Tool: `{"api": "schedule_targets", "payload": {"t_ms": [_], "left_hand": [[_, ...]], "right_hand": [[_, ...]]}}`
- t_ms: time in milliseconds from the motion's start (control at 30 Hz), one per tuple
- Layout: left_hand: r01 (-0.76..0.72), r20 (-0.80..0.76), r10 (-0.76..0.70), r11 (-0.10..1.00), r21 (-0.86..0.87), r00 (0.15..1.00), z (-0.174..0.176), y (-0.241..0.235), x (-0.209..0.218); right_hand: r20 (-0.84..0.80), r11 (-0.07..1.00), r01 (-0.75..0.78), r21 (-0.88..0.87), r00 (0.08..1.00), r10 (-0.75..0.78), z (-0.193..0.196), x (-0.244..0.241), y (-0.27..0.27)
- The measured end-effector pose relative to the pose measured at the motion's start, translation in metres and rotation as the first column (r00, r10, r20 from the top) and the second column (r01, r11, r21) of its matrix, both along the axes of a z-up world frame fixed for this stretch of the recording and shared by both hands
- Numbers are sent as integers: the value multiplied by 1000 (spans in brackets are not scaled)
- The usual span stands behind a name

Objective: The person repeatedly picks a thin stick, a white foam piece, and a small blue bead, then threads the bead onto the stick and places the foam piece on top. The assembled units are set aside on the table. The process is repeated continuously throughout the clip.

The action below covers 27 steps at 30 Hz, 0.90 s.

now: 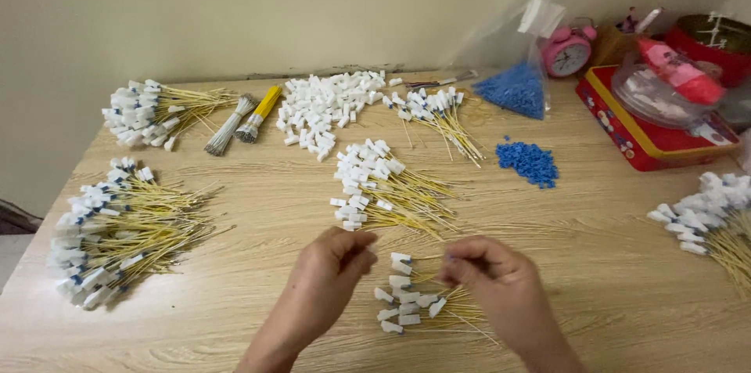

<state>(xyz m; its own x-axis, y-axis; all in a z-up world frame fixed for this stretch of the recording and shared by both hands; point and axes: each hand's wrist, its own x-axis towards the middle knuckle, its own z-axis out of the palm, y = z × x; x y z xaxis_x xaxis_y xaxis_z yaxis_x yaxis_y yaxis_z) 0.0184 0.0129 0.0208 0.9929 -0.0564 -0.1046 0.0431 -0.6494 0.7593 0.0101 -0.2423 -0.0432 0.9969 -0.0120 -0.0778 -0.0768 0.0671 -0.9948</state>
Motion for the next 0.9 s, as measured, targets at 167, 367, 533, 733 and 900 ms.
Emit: {"api": "schedule_targets", "payload": {"t_ms": [167,367,533,733,900], "left_hand": [[-60,-201,-168,604,-795,965,-34,-23,-8],[-143,-226,-69,590,-795,972,-42,-35,-16],[-218,-263,62,753,-621,963,-39,-30,-21],[-318,445,141,881,351,884,-24,5,-34],[-351,455,198,894,280,868,2,12,-34]], "right_hand": [[325,991,-123,-47,936,132,8,-8,38],[58,993,-91,75,995,87,7,-14,37],[-4,998,-50,37,999,50,-9,-20,27],[107,996,-87,8,991,86,-3,-27,27],[-11,991,-112,71,993,114,-15,-25,33]]}}
